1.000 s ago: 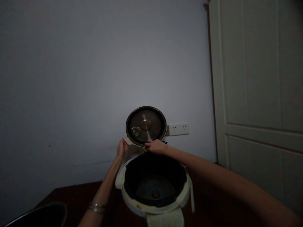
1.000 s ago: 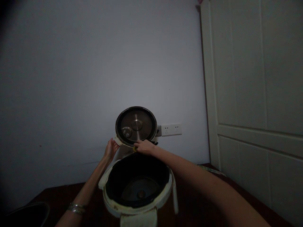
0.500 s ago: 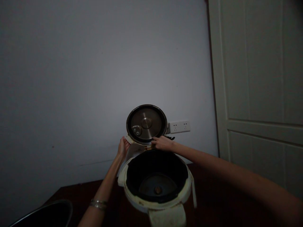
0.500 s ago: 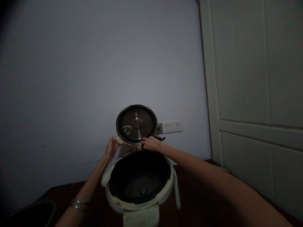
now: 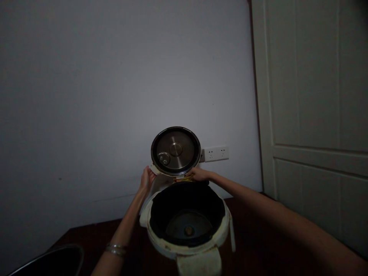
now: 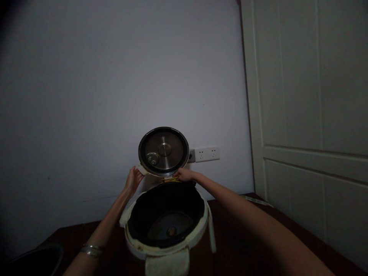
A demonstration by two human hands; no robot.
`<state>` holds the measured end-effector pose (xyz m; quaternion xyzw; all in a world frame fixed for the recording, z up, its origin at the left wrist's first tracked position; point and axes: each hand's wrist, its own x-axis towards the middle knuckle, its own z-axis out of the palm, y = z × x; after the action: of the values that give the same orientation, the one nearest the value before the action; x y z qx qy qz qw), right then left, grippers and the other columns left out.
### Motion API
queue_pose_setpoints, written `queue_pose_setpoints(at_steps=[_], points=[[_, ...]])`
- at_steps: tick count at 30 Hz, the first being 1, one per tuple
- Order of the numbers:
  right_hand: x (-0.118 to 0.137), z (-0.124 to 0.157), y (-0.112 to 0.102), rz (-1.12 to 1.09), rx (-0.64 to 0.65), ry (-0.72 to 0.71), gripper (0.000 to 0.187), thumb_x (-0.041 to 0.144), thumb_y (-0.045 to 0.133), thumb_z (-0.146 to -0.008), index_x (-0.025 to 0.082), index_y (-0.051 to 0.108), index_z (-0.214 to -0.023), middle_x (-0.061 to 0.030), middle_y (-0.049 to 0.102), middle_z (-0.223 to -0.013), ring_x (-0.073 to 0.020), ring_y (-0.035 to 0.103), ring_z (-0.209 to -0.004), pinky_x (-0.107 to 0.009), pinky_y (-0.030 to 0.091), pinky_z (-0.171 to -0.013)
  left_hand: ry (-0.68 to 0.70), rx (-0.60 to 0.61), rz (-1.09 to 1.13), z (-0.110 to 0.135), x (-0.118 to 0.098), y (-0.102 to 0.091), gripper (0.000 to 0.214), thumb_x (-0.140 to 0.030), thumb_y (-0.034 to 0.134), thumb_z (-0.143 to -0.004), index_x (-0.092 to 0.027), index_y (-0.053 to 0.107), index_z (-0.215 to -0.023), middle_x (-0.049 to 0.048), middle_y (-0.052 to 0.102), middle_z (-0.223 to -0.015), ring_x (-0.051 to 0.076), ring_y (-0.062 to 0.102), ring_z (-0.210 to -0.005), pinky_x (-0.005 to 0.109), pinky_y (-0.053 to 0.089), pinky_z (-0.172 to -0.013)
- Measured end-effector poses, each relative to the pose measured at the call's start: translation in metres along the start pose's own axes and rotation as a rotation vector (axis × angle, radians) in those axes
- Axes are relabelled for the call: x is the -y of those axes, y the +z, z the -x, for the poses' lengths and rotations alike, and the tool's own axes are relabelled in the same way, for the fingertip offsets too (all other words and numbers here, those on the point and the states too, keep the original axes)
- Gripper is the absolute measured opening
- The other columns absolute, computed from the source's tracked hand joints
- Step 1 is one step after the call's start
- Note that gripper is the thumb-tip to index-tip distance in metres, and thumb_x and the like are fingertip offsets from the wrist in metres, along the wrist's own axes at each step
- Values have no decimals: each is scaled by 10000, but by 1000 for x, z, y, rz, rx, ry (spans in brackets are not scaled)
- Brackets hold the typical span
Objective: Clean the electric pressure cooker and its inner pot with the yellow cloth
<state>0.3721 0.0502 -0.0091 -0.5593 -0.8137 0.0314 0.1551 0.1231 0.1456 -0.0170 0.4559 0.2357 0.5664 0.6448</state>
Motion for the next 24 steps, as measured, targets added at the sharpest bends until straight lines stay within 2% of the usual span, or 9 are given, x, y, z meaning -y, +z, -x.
queue_pose_setpoints(at_steps=[5, 9, 12, 18, 24], points=[[2, 0, -2, -36, 47, -20, 510, 22, 438, -626, 151, 706, -1040, -29, 717, -938, -154, 604, -804, -214, 437, -724, 37, -41, -27, -1, 1, 0, 405, -278, 296, -940, -82, 595, -1131, 128, 709, -976, 175, 664, -942, 284, 482, -894], [4, 11, -8, -11, 65, 30, 482, 13, 417, -601, 124, 728, -953, -28, 703, -813, -147, 587, -732, -209, 424, -677, 34, -41, -49, -1, 1, 0, 404, -292, 293, -941, -92, 603, -1105, 118, 708, -970, 169, 664, -929, 287, 483, -893], [5, 27, -12, 22, 59, 100, 448, 17, 404, -597, 95, 735, -889, -35, 672, -718, -146, 572, -680, -214, 412, -644, 33, -32, -50, -1, 0, 0, 401, -284, 284, -943, -89, 610, -1074, 118, 707, -971, 163, 667, -908, 270, 486, -874], [7, 61, -22, 59, 79, 208, 454, 29, 411, -589, 115, 733, -897, -42, 677, -725, -152, 577, -728, -206, 409, -673, 37, -41, -27, 1, -1, 4, 383, -279, 304, -938, -94, 615, -1062, 127, 698, -990, 161, 664, -909, 249, 481, -848], [24, 100, -41, 69, 170, 269, 366, 46, 427, -571, 89, 735, -765, -25, 614, -594, -112, 503, -543, -189, 357, -511, 30, -50, -40, 2, 0, 4, 346, -276, 318, -932, -130, 621, -1011, 93, 696, -996, 139, 662, -879, 235, 478, -818]])
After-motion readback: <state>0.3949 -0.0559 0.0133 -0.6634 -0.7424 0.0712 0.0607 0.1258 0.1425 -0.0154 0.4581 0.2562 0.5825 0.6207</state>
